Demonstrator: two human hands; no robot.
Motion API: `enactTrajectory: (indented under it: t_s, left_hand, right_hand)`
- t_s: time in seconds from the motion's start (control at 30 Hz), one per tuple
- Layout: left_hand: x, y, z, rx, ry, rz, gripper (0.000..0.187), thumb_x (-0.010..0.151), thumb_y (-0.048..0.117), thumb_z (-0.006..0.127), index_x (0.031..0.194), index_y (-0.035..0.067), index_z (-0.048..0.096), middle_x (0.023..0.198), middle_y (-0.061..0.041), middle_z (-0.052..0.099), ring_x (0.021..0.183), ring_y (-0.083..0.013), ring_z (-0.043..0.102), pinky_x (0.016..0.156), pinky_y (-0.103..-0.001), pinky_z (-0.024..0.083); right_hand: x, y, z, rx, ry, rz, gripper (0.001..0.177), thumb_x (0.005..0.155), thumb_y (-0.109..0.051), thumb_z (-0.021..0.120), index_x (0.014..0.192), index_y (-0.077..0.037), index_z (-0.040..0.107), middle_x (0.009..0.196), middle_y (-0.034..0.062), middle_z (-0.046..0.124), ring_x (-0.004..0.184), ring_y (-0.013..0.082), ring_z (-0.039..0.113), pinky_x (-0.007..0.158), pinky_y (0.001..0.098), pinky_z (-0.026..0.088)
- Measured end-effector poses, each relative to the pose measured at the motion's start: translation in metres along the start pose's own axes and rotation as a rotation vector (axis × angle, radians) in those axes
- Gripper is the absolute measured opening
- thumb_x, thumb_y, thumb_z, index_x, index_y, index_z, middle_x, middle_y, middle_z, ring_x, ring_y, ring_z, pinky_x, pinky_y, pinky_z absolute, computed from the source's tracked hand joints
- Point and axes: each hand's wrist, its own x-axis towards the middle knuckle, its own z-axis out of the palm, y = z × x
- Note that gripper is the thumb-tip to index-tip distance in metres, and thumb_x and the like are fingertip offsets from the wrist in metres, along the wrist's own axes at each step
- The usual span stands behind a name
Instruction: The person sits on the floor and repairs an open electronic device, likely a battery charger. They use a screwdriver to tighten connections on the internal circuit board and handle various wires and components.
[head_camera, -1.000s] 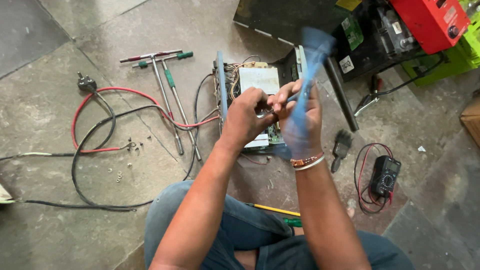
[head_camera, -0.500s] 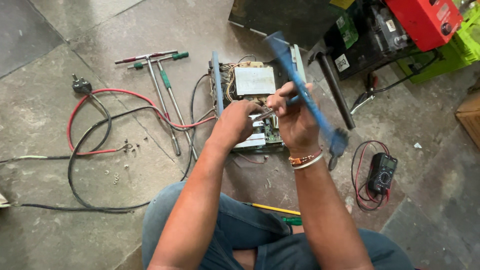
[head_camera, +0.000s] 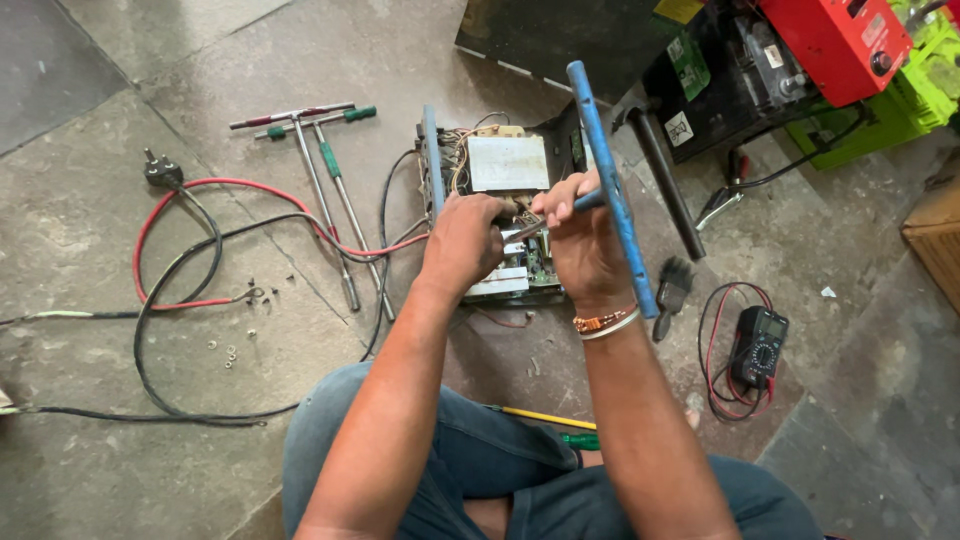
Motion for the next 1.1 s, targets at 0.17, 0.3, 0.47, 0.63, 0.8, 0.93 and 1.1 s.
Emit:
enactTrajectory:
  t_s: [0.17,0.3,0.47,0.63,0.8,0.93,1.1]
  left_hand:
    - [0.000,-0.007,0.010,0.080,0.034,0.027,0.031,0.073,0.001,0.065,0.100,0.009,0.077,0.098,-0.013,0.071,0.104,-0.0345,0.064,0.109,-0.054,0.039]
    - [-0.001,-0.009,0.013,0.086,0.052,0.042,0.029,0.072,0.002,0.065,0.098,0.009,0.076,0.099,-0.013,0.071,0.107,-0.0346,0.064,0.106,-0.052,0.041]
    - [-0.003,-0.013,0.017,0.067,0.011,0.029,0.028,0.073,0.003,0.064,0.097,0.011,0.078,0.097,-0.012,0.072,0.107,-0.0341,0.064,0.103,-0.049,0.043]
    - [-0.003,-0.022,0.029,0.179,0.044,0.027,0.016,0.076,0.008,0.068,0.089,0.007,0.078,0.099,-0.011,0.073,0.109,-0.0331,0.065,0.113,-0.050,0.039]
    - [-0.005,-0.020,0.031,0.143,0.059,0.046,0.024,0.077,0.009,0.068,0.097,0.013,0.082,0.107,-0.006,0.074,0.117,-0.0316,0.060,0.113,-0.045,0.039]
    - [-0.007,-0.009,0.027,0.246,0.007,0.022,0.023,0.071,0.013,0.073,0.092,0.013,0.082,0.103,-0.007,0.073,0.116,-0.0305,0.057,0.113,-0.047,0.035]
    - [-0.008,0.001,0.033,0.364,0.060,-0.008,0.015,0.069,0.015,0.078,0.083,0.017,0.083,0.098,-0.005,0.072,0.113,-0.0283,0.058,0.115,-0.047,0.034]
  right_hand:
    - [0.007,0.003,-0.004,-0.061,0.056,0.015,0.039,0.107,-0.050,0.060,0.101,-0.012,0.059,0.077,0.0002,0.050,0.074,0.0143,0.050,0.090,0.0373,0.046]
    - [0.011,0.003,-0.001,0.000,0.123,0.014,0.050,0.115,-0.050,0.045,0.085,-0.011,0.053,0.061,0.0029,0.042,0.056,0.0132,0.041,0.080,0.0358,0.046]
    - [0.014,-0.002,0.009,-0.102,0.190,0.067,0.052,0.112,-0.050,0.040,0.080,-0.010,0.053,0.056,-0.0012,0.036,0.054,0.0134,0.035,0.077,0.0348,0.045]
    - [0.014,-0.014,0.015,-0.140,0.191,0.067,0.054,0.114,-0.052,0.044,0.077,-0.013,0.051,0.054,-0.0023,0.034,0.050,0.0115,0.032,0.071,0.0319,0.043]
    - [0.004,-0.052,0.017,-0.039,0.033,0.016,0.059,0.115,-0.052,0.045,0.071,-0.013,0.050,0.051,-0.0043,0.041,0.044,0.0071,0.036,0.052,0.0234,0.036]
    - [-0.048,-0.098,0.015,-0.219,-0.027,0.074,0.051,0.114,-0.046,0.049,0.077,-0.012,0.058,0.060,-0.0011,0.051,0.052,0.0095,0.042,0.062,0.0293,0.039]
    - [-0.138,-0.117,-0.013,-0.721,0.103,0.641,0.049,0.108,-0.036,0.052,0.069,-0.009,0.061,0.061,-0.0005,0.048,0.056,0.0115,0.042,0.054,0.0316,0.034]
